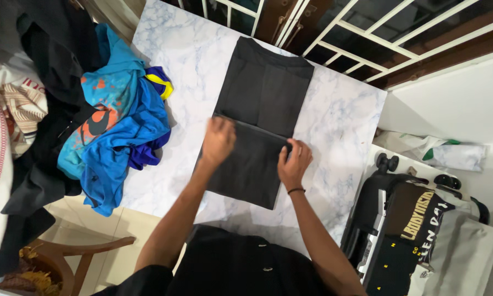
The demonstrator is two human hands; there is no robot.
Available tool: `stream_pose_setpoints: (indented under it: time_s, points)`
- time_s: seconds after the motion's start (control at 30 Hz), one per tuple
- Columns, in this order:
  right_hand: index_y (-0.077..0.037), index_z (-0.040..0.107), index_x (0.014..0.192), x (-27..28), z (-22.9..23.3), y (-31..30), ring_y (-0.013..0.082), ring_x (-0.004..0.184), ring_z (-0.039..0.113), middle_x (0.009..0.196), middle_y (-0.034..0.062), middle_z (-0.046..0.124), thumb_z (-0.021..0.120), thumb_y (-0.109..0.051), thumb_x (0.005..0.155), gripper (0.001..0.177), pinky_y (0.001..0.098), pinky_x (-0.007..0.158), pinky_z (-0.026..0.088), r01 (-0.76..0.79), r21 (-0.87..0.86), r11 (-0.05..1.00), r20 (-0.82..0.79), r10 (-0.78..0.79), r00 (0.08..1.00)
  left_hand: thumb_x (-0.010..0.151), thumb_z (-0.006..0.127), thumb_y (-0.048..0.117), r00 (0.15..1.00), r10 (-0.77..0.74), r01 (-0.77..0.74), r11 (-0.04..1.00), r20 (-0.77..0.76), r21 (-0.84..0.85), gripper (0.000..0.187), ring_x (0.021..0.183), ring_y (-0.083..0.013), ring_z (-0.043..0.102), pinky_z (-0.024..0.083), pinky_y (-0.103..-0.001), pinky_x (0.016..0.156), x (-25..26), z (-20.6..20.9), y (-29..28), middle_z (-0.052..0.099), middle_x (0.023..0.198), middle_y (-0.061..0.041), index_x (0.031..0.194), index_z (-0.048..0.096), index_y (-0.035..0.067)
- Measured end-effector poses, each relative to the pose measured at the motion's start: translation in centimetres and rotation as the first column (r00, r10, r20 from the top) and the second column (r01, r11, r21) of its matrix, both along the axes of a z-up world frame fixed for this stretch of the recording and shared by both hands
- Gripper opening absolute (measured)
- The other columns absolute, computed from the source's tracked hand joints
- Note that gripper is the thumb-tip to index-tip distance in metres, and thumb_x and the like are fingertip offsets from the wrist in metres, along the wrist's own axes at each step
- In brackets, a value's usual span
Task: The person folds a black t-shirt by hand on a table and places it into a suitcase.
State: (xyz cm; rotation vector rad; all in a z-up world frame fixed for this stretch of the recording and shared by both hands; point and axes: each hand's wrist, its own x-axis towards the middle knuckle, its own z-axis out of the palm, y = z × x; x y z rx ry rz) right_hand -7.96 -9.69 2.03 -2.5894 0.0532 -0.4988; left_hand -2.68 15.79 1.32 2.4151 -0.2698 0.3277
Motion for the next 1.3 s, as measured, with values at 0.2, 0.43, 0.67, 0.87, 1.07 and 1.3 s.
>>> stream_pose_setpoints:
  time_s: [0.2,0.43,0.67,0.87,1.07,1.3]
  points:
    - [-0.008,0.06,0.132,-4.4,-1.5,3.1,0.0391,0.131,0.05,0.138,0.0179,0.055,0.064,-0.019,0.097,0.037,0.052,0.114,0.035,-0.103,0.148,0.984,-0.138,0.124,0.983,0.09,0.073,0.028,0.979,-0.195,0.198,0.979,-0.061,0.049,0.049,0.132,-0.0521,0.042,0.037,-0.058,0.11,-4.0,0.0,-3.7,0.047,0.146,-0.025,0.133,0.062,0.009]
    - [0.005,0.036,0.151,-4.5,-0.6,2.0,0.0448,0.147,0.031,0.16,0.0241,0.033,0.068,-0.029,0.095,0.074,0.0558,0.121,0.025,-0.151,-0.02,0.988,-0.273,0.14,0.952,0.099,0.06,0.047,0.975,-0.089,0.137,0.961,-0.201,0.24,0.055,0.151,-0.0525,0.022,0.022,-0.063,0.122,-4.1,-0.3,-3.7,0.023,0.168,-0.017,0.15,0.054,0.026]
    - [0.006,0.036,0.15,-3.4,0.5,2.5,0.0493,0.14,0.031,0.159,0.0265,0.03,0.071,-0.026,0.086,0.08,0.0572,0.117,0.027,-0.113,0.024,0.993,-0.279,0.115,0.953,0.096,0.062,0.045,0.934,-0.093,0.183,0.954,-0.344,0.237,0.058,0.148,-0.0573,0.013,0.016,-0.067,0.118,-3.4,0.2,-3.7,0.018,0.165,-0.02,0.149,0.051,0.024]
    - [-0.001,0.047,0.148,-2.9,-0.1,6.4,0.0508,0.147,0.031,0.163,0.026,0.033,0.064,-0.018,0.096,0.057,0.0588,0.121,0.029,-0.216,0.008,0.976,-0.219,0.212,0.952,0.1,0.061,0.036,0.947,-0.207,0.248,0.957,-0.246,0.152,0.061,0.152,-0.0551,0.018,0.021,-0.062,0.124,-4.3,-1.2,-1.2,0.019,0.169,-0.022,0.152,0.046,0.009]
    - [0.008,0.032,0.156,-1.1,-2.8,8.5,0.0475,0.153,0.024,0.165,0.0267,0.027,0.056,-0.033,0.105,0.07,0.0606,0.123,0.023,-0.273,0.002,0.962,-0.237,0.266,0.934,0.101,0.056,0.043,0.957,-0.225,0.264,0.937,-0.182,0.231,0.061,0.153,-0.04,0.028,0.025,-0.059,0.123,-4.1,-1.3,0.1,0.03,0.167,-0.011,0.154,0.046,0.014]
    - [0.005,0.029,0.157,-1.9,-3.5,4.6,0.0393,0.156,0.023,0.167,0.0214,0.026,0.055,-0.042,0.103,0.076,0.0592,0.125,0.016,-0.112,-0.126,0.986,-0.316,0.067,0.946,0.101,0.053,0.05,0.966,-0.086,0.159,0.943,-0.245,0.293,0.075,0.155,-0.0315,0.024,0.015,-0.057,0.125,-2.5,-1.6,3.3,0.027,0.168,-0.011,0.159,0.036,0.006]
